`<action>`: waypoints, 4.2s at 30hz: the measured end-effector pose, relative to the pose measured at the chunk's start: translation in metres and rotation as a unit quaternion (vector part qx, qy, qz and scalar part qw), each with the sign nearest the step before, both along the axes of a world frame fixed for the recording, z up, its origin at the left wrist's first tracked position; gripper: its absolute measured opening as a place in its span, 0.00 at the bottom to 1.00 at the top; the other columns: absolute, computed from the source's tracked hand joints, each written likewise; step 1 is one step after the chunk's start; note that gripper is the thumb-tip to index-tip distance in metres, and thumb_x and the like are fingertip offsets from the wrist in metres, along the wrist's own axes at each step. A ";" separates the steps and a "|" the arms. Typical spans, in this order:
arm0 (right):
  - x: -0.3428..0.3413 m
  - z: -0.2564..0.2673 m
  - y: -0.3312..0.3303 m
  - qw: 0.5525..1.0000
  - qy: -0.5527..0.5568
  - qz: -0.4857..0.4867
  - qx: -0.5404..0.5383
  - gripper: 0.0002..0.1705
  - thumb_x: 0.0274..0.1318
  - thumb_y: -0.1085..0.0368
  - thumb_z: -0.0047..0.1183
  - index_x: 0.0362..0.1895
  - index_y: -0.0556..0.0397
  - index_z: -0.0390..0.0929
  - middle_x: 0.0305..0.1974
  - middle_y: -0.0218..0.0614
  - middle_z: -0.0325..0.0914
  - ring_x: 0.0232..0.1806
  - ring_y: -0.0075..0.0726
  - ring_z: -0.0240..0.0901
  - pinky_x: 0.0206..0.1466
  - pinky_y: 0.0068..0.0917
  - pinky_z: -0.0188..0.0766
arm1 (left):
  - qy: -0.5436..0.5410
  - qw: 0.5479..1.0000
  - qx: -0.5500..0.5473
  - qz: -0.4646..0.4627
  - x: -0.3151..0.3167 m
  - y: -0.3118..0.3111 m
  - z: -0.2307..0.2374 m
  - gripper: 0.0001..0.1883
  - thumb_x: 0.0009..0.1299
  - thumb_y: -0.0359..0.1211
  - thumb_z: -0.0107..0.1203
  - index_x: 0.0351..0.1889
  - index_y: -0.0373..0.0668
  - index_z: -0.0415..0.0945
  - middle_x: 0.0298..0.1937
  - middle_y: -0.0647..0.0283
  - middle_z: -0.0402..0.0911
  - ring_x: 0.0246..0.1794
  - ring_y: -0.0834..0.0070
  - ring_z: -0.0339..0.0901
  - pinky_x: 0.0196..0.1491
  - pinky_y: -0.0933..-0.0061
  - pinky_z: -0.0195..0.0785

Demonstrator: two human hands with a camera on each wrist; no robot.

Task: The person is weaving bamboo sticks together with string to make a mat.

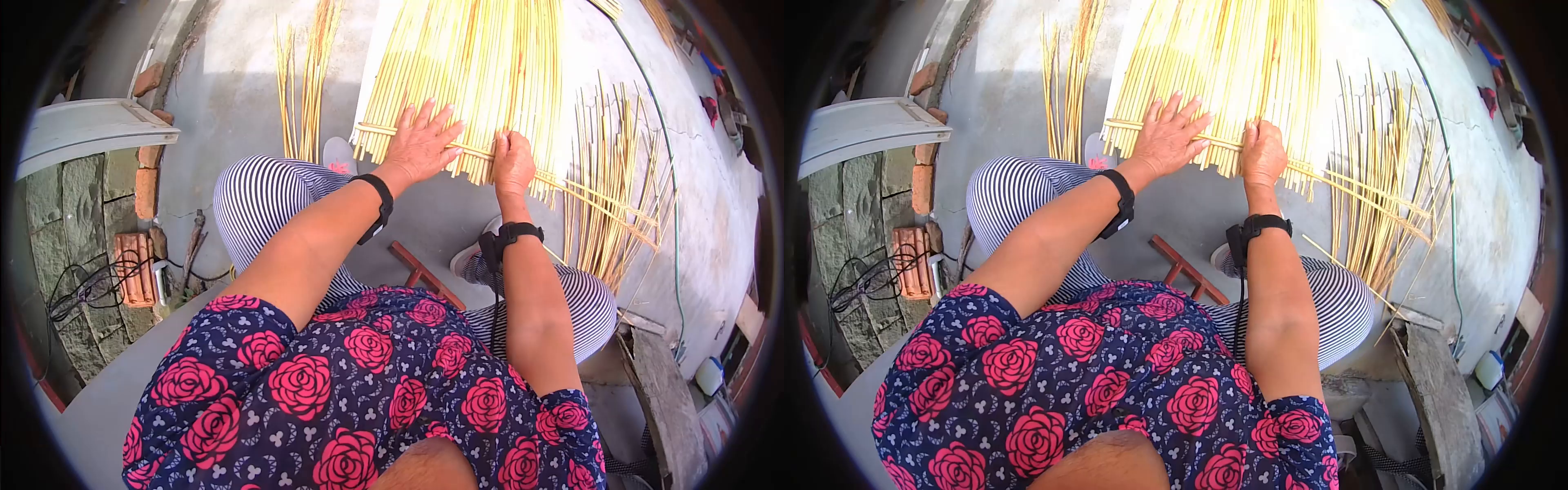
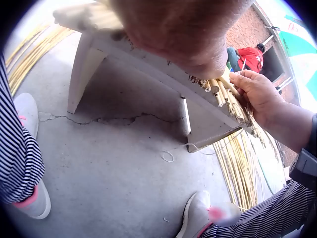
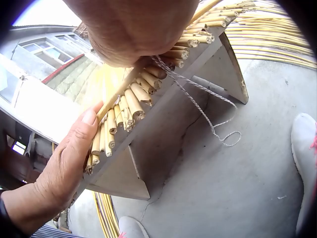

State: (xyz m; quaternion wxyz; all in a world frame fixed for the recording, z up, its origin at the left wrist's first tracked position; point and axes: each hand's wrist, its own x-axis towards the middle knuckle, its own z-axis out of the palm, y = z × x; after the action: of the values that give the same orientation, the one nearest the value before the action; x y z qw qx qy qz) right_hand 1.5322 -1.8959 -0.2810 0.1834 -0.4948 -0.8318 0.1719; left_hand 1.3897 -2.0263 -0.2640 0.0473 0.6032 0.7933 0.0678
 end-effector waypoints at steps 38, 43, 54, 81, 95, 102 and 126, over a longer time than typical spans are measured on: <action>0.007 0.004 0.008 0.971 0.112 -0.033 -0.208 0.15 0.57 0.51 0.50 0.29 0.49 0.75 0.27 0.39 0.78 0.30 0.47 0.74 0.34 0.39 0.68 | -0.132 0.975 0.172 -0.054 0.013 0.006 -0.015 0.13 0.61 0.34 0.56 0.44 0.59 0.79 0.53 0.70 0.72 0.59 0.68 0.63 0.60 0.60 0.53; 0.003 0.006 0.003 0.982 0.066 -0.049 -0.168 0.15 0.58 0.51 0.49 0.34 0.49 0.76 0.31 0.39 0.78 0.32 0.47 0.74 0.35 0.39 0.69 | -0.125 0.977 0.161 -0.056 0.014 0.005 -0.011 0.12 0.62 0.34 0.55 0.44 0.58 0.79 0.53 0.70 0.72 0.60 0.68 0.62 0.61 0.61 0.53; -0.009 0.008 -0.016 0.998 -0.054 0.007 0.018 0.11 0.61 0.53 0.46 0.37 0.44 0.73 0.38 0.35 0.74 0.38 0.45 0.73 0.38 0.39 0.70 | -0.122 0.982 0.131 -0.065 0.017 0.006 -0.003 0.15 0.60 0.32 0.56 0.46 0.53 0.75 0.52 0.68 0.71 0.60 0.66 0.63 0.62 0.59 0.52; -0.013 0.010 -0.019 0.996 -0.057 0.049 0.050 0.14 0.63 0.53 0.45 0.36 0.50 0.75 0.36 0.39 0.74 0.36 0.45 0.72 0.38 0.39 0.69 | -0.500 0.647 0.081 0.569 -0.225 -0.273 -0.036 0.04 0.64 0.32 0.53 0.31 0.43 0.74 0.24 0.68 0.75 0.23 0.82 0.69 0.24 0.80 0.62; -0.012 0.013 -0.015 0.990 -0.090 0.067 0.085 0.13 0.61 0.60 0.49 0.41 0.58 0.76 0.35 0.45 0.75 0.37 0.47 0.72 0.40 0.37 0.70 | -0.242 0.775 -0.124 0.570 -0.188 -0.296 -0.202 0.12 0.57 0.31 0.50 0.37 0.34 0.76 0.42 0.45 0.78 0.47 0.51 0.74 0.49 0.59 0.67; -0.015 0.019 -0.016 0.990 -0.113 0.054 0.059 0.14 0.63 0.60 0.48 0.42 0.59 0.75 0.37 0.46 0.74 0.37 0.49 0.72 0.41 0.38 0.70 | -0.283 0.747 -0.146 0.584 -0.189 -0.290 -0.199 0.12 0.57 0.32 0.50 0.37 0.40 0.76 0.42 0.48 0.79 0.44 0.52 0.75 0.47 0.59 0.67; -0.017 0.021 -0.016 0.994 -0.090 0.057 0.035 0.13 0.63 0.61 0.47 0.41 0.59 0.75 0.36 0.47 0.73 0.38 0.48 0.71 0.42 0.39 0.69 | -0.227 0.756 -0.169 0.590 -0.187 -0.247 -0.165 0.15 0.66 0.32 0.43 0.50 0.37 0.70 0.52 0.47 0.73 0.52 0.52 0.73 0.53 0.57 0.68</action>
State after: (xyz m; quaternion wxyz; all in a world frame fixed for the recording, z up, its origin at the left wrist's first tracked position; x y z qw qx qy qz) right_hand 1.5153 -1.9119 -0.2604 0.1152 -0.4535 -0.8772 0.1078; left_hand 1.2026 -2.2735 -0.4285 0.2780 -0.0347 0.9564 0.0820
